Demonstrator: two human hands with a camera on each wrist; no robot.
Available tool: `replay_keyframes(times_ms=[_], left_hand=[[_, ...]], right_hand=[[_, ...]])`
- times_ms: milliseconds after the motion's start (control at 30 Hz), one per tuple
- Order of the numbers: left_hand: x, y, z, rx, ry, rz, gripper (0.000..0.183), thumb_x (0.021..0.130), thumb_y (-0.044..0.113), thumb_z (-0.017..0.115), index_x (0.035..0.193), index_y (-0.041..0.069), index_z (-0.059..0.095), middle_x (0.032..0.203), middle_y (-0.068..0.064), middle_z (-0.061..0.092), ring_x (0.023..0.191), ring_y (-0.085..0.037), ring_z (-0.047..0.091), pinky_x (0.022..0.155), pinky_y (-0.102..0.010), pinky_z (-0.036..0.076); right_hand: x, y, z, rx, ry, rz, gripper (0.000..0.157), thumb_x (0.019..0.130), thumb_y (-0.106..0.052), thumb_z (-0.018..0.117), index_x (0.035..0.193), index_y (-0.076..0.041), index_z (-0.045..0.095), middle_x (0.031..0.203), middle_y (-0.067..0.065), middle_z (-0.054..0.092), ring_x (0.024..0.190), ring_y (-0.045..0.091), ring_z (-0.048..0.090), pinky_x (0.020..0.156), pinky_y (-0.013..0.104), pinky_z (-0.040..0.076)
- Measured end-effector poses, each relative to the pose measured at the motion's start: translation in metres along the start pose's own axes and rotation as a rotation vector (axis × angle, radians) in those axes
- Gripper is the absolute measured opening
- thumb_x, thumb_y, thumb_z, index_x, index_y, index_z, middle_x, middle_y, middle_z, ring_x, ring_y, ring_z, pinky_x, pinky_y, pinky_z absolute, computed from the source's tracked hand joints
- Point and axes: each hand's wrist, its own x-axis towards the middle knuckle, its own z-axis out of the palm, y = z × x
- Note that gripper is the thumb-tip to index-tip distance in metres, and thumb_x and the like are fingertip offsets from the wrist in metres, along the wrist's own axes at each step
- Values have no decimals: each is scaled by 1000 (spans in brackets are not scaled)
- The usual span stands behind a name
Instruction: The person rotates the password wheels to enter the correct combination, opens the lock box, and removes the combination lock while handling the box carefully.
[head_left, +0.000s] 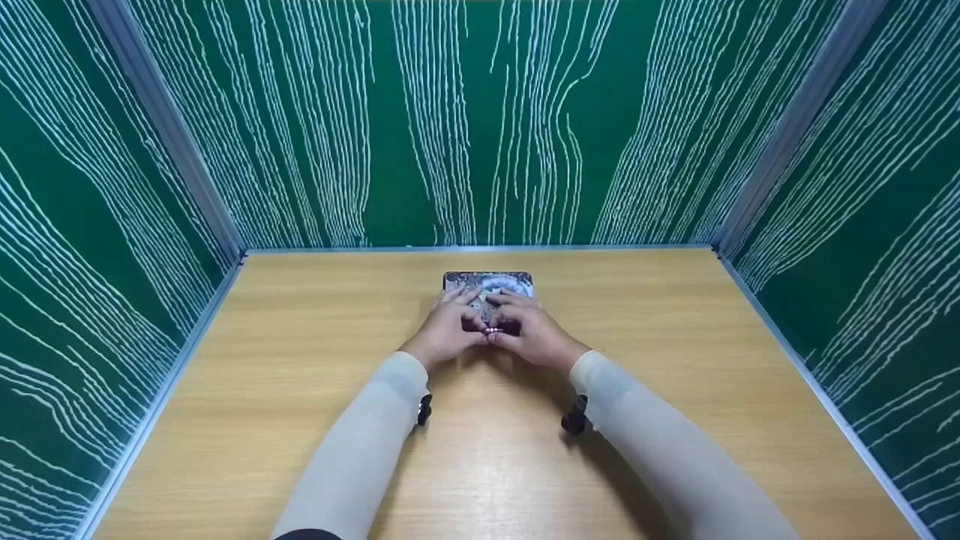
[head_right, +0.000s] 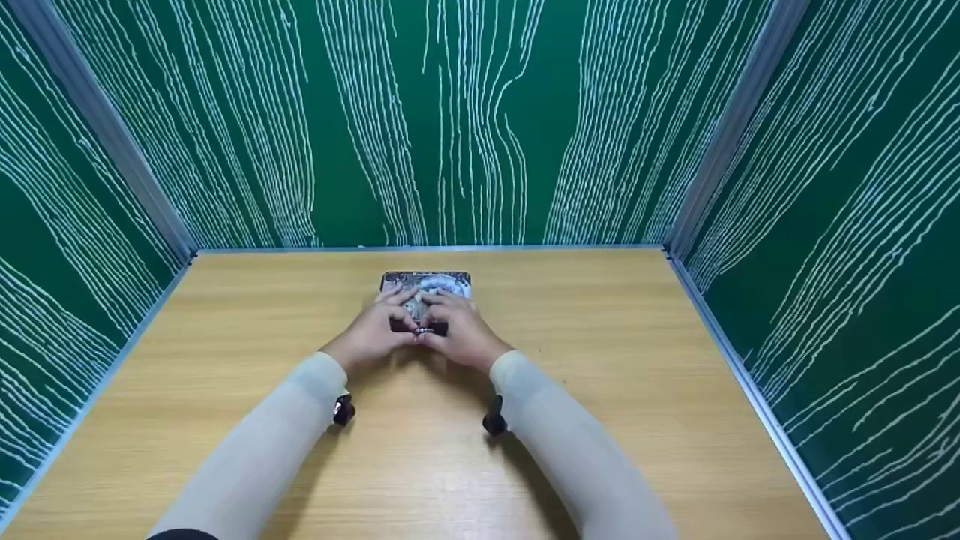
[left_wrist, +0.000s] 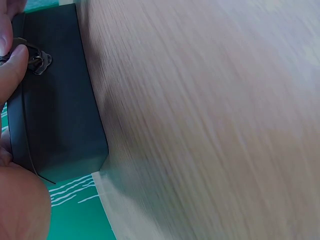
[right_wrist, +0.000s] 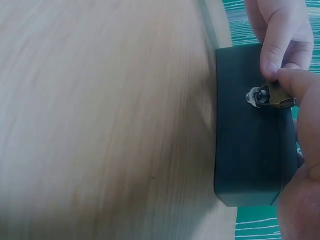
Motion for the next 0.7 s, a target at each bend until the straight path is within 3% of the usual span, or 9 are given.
replay_keyframes(times_ms=[33,67,167,400,567,700], left_hand=[[0,0,0,8,1,3,11,94,28,94,88,27,85,184,1,41,180,-35,12,146,-63,1],[-7,13,-4,17,-3,-14,10,95,24,93,90,26,86,184,-1,41,179,-37,13,145,-66,3],[-9,15,-4,57,5,-2,9,95,23,92,91,22,85,183,-2,41,179,-37,17,145,-65,5],[-10,17,-5,77,8,-1,10,95,24,93,93,19,85,183,-1,42,178,-36,19,145,-64,6],[-10,16,-6,103,14,57,12,94,25,94,97,16,87,181,-6,44,177,-38,23,146,-62,8],[-10,15,-6,104,17,70,12,93,24,94,98,16,87,181,-7,44,177,-39,23,146,-62,7]], right_hand=[[0,0,0,-1,-1,4,14,104,-26,84,113,-17,78,175,7,55,170,43,39,142,70,20],[0,0,0,-1,-2,8,14,104,-27,84,113,-17,78,175,6,55,170,43,39,142,70,19],[0,0,0,-1,-6,19,14,105,-28,84,113,-17,79,176,4,54,171,41,38,143,68,19],[-1,0,0,-5,-11,29,16,106,-30,81,115,-16,80,177,4,54,172,40,37,143,67,18],[0,-1,-1,2,5,-7,16,104,-27,84,114,-15,79,173,8,58,169,42,42,142,67,24],[0,-1,-3,11,0,15,18,102,-25,86,114,-17,75,173,8,58,169,42,42,142,67,25]])
